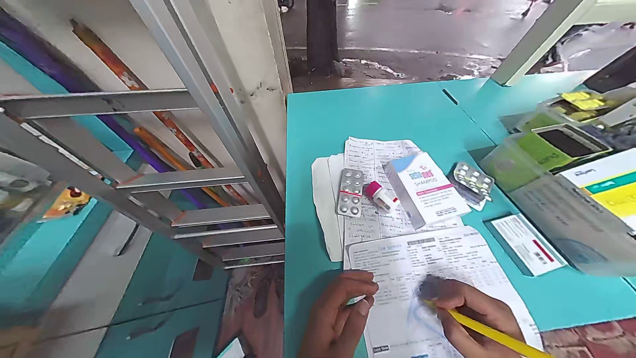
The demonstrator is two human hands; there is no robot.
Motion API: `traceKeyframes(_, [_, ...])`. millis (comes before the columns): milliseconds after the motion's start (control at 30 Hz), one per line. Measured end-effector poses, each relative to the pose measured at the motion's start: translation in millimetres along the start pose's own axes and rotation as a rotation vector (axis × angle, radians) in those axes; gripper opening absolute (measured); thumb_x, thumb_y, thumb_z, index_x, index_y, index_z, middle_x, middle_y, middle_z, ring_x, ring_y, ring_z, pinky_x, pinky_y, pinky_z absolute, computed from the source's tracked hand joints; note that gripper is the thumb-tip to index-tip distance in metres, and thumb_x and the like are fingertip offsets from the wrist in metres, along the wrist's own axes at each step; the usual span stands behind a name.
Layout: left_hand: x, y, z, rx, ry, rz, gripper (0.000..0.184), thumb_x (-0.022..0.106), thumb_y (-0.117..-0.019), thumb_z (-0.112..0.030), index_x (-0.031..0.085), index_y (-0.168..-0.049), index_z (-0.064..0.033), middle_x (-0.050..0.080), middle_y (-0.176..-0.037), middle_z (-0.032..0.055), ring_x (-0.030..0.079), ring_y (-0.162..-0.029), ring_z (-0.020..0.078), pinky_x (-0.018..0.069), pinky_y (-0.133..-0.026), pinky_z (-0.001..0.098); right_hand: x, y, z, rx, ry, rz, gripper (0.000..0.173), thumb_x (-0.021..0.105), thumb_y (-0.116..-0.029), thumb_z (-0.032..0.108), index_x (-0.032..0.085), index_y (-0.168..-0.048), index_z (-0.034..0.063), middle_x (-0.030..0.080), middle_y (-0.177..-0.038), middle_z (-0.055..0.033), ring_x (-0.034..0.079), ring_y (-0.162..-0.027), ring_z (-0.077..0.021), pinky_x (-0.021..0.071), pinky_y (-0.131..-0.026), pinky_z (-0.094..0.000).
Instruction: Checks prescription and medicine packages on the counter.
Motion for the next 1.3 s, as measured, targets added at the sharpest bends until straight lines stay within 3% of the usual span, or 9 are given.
traceKeyframes(267, [-1, 0, 0, 0.003, 0.004, -0.001, 0.024, 0.050, -0.1048, -0.009, 0.064, -0.119, 0.0052, 0.060, -0.135, 0.0172, 0.064, -0.123, 0.0244, 0.0591, -0.098, 0.0430, 6, 0, 2, 0.033, 0.061, -0.033, 0.014, 0.069, -0.0817, 0.004, 0.069, -0.091, 0.0135, 0.072, -0.087, 0.0069, 0.064, -0.074, 0.0046, 0.0530, -0.063, -0.0115])
traceKeyframes(433, [-1, 0, 0, 0.008, 0.015, 0.002, 0.024, 0.050, -0.1047, -0.008, 0.064, -0.119, 0.0049, 0.060, -0.136, 0.0170, 0.064, -0.123, 0.0242, 0.0588, -0.098, 0.0433, 8, 0, 4, 0.023, 0.162, -0.001, 0.005, 0.068, -0.0837, 0.006, 0.066, -0.088, 0.0066, 0.070, -0.086, -0.0015, 0.064, -0.076, 0.0001, 0.0534, -0.065, -0.0148])
traceKeyframes(733, [0, -1, -1, -0.001, -0.003, 0.006, 0.024, 0.050, -0.1045, -0.008, 0.064, -0.118, 0.0059, 0.060, -0.135, 0.0173, 0.063, -0.123, 0.0236, 0.0586, -0.099, 0.0432, 9, 0, 9, 0.014, 0.223, 0.005, 0.005, 0.068, -0.0834, 0.007, 0.066, -0.086, 0.0036, 0.068, -0.081, -0.0045, 0.061, -0.071, 0.0001, 0.0496, -0.061, -0.0125])
traceKeyframes(933, [0, -1, -2, -0.019, -0.011, 0.008, 0.023, 0.049, -0.1034, -0.004, 0.063, -0.117, 0.0084, 0.059, -0.135, 0.0188, 0.063, -0.124, 0.0233, 0.0581, -0.099, 0.0428, 10, 0, 7, -0.035, 0.257, 0.008, 0.008, 0.068, -0.0844, 0.009, 0.064, -0.085, 0.0025, 0.067, -0.080, -0.0083, 0.064, -0.075, -0.0054, 0.0518, -0.066, -0.0164])
traceKeyframes(1300, [-1, 0, 1, 0.002, -0.012, 0.018, 0.021, 0.050, -0.1043, -0.006, 0.064, -0.116, 0.0052, 0.061, -0.133, 0.0167, 0.062, -0.124, 0.0231, 0.0572, -0.101, 0.0448, 11, -3, 13, -0.040, 0.332, -0.003, 0.009, 0.068, -0.0817, 0.007, 0.064, -0.080, -0.0005, 0.067, -0.076, -0.0124, 0.064, -0.071, -0.0097, 0.0506, -0.063, -0.0187])
Point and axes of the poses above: each hand's wrist, its own y-axis away from the middle knuckle, its own x-axis out of the palm, z = x × y, the point moved 5 cm from there along -y, towards the middle knuckle
